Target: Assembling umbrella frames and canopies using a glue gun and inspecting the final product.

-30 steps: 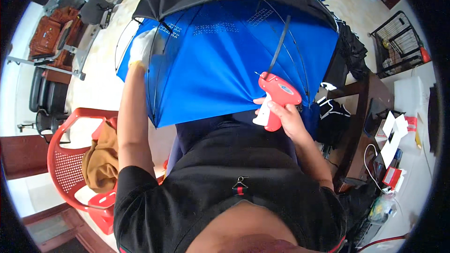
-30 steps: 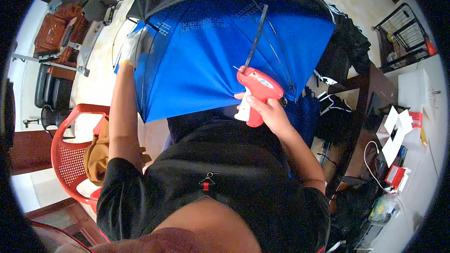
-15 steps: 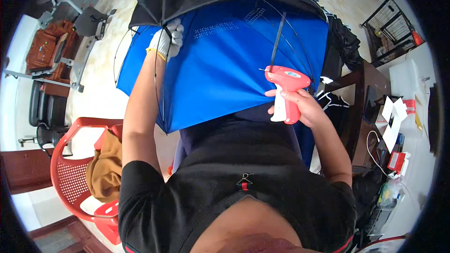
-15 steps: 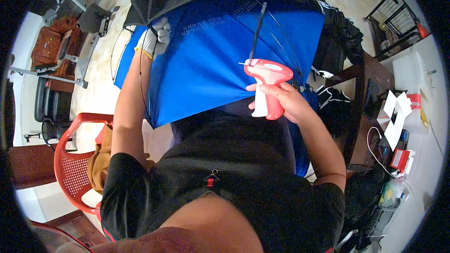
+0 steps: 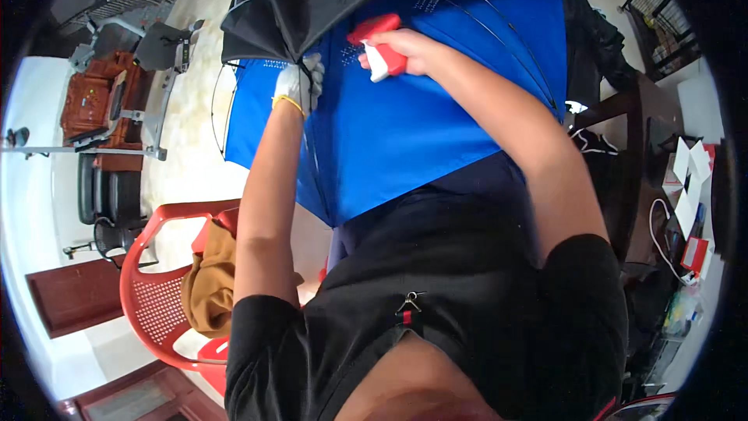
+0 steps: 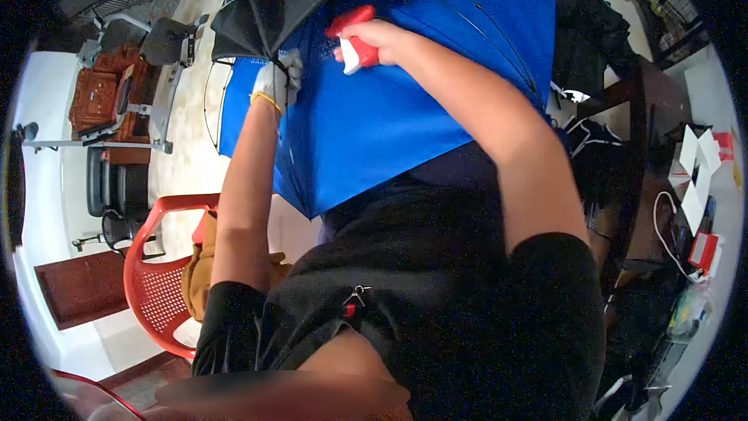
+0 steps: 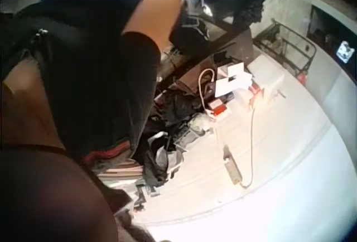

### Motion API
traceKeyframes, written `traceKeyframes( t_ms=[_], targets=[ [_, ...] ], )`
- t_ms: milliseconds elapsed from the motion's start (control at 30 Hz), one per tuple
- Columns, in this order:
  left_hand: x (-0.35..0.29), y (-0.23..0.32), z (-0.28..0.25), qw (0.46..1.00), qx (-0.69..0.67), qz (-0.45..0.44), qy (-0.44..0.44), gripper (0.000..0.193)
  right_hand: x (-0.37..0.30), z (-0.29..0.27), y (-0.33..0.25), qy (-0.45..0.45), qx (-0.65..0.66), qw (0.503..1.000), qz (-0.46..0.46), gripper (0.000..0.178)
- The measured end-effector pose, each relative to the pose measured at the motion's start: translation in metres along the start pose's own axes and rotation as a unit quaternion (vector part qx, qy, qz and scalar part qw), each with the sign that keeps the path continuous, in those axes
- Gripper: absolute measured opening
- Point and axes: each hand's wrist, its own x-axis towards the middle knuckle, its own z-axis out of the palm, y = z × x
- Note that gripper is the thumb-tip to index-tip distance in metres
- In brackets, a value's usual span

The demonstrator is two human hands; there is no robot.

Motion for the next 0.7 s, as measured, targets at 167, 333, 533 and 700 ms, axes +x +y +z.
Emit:
traceKeyframes(
  t_ms=[167,333,533,700],
  targets=[
    [0.000,-0.031,0.011,0.996,0.045,0.030,0.068,0.013,0.065,-0.020,0.031,-0.005,-0.005,1.000,-0.023,0.033],
    [-0.005,-0.030,0.018,0.992,0.068,0.018,0.106,0.012,0.076,-0.020,0.050,-0.009,-0.033,0.997,-0.068,0.033],
    [-0.012,-0.031,0.030,0.986,0.082,0.043,0.142,0.013,0.062,0.007,0.068,0.058,-0.031,0.993,-0.102,0.033],
    [-0.009,-0.034,0.034,0.984,0.080,0.041,0.155,0.015,0.057,0.013,0.073,0.112,-0.074,0.984,-0.119,0.033]
  ],
)
